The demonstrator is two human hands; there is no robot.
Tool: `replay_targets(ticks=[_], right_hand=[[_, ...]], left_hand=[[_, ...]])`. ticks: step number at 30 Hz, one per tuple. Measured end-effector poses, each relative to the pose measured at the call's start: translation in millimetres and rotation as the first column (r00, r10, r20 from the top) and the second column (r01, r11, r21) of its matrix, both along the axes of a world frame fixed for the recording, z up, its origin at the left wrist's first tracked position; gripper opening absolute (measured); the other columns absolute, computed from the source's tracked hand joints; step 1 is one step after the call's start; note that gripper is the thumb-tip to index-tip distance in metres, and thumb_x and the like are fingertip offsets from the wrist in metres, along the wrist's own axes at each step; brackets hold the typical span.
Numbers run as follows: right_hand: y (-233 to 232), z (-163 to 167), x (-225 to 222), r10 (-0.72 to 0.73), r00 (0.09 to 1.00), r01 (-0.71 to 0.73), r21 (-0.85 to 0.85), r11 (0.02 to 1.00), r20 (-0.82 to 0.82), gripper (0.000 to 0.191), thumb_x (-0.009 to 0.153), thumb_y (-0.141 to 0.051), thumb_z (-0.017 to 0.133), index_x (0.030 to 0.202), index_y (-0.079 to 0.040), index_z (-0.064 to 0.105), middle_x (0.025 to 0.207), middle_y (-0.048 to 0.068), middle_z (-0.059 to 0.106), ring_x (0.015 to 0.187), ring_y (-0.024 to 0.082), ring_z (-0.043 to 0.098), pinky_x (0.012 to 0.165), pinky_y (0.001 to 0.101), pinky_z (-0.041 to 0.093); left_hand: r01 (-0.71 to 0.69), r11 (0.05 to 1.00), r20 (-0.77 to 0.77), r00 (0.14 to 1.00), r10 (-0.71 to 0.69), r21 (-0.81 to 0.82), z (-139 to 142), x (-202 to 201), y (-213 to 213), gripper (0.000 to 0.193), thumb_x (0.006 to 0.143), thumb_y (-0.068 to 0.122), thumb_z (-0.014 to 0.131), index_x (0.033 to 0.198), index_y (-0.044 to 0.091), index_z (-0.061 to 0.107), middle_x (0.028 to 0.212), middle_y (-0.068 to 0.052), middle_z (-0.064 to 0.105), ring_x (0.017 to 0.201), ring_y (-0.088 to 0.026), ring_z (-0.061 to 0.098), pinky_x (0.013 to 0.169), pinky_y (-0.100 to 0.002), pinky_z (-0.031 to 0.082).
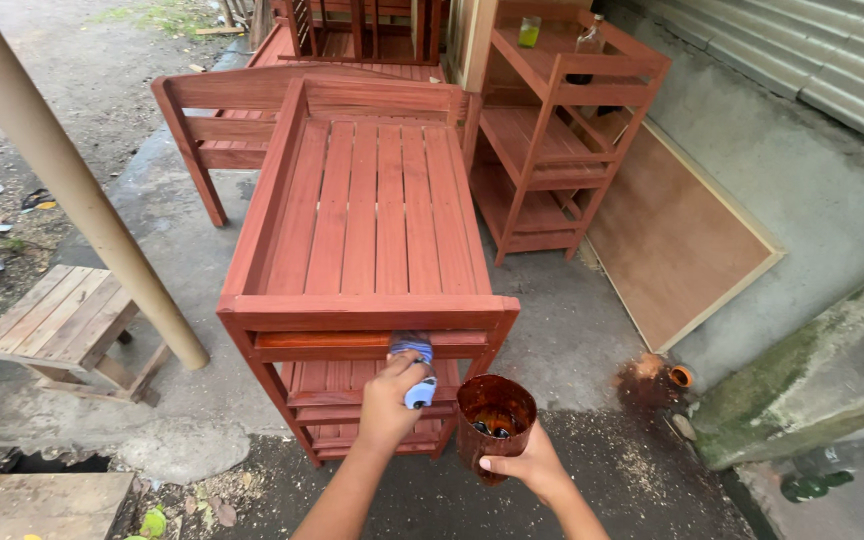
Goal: The person applies wood stain to red-painted wooden furniture. They dip a blue cloth pad into a container of stain and wipe it across the slats and rails of a bench and a tiered shelf unit, repositioning and turning the furniture to reach different surfaces.
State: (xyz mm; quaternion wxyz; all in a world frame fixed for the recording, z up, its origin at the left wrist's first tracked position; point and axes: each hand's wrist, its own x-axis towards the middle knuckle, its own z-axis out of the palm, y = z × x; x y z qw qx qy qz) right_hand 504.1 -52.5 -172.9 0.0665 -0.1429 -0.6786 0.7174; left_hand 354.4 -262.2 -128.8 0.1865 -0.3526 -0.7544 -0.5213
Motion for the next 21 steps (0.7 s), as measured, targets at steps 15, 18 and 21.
replay_targets(ticks=[15,18,21], right_hand=[[47,-15,35,-0.105,0.994,0.105,-0.011,0.994,-0.013,0.103,0.053,-0.008,0.093,0.143,-0.005,0.044,0.138,0.012,0.062,0.130,0.027,0.058,0.111,0.0439,0.045],[35,-17,25,-0.078,0.996,0.077,-0.031,0.997,-0.033,0.104,0.052,-0.008,0.093,0.143,-0.005,0.044,0.138,0.012,0.062,0.130,0.027,0.058,0.111,0.0441,0.044],[23,-13,15,-0.041,0.999,0.042,0.019,0.999,-0.032,0.104,0.052,-0.009,0.093,0.144,-0.006,0.044,0.138,0.012,0.062,0.130,0.026,0.058,0.112,0.0431,0.044]], left_hand=[[0.441,0.894,-0.111,0.888,-0.447,-0.074,15,-17,67,0.023,0.069,0.002,0.070,0.091,0.005,0.065,0.110,-0.013,0.072,0.104,-0.037,0.069,0.091,-0.042,0.055],[0.504,0.855,-0.055,0.857,-0.513,-0.125,24,-29,62,0.019,0.071,0.004,0.069,0.089,0.005,0.064,0.103,-0.012,0.071,0.098,-0.036,0.068,0.085,-0.042,0.055],[0.482,0.858,-0.052,0.866,-0.497,-0.175,34,-29,59,0.013,0.077,0.008,0.070,0.087,0.006,0.063,0.094,-0.011,0.070,0.093,-0.036,0.068,0.083,-0.043,0.054]])
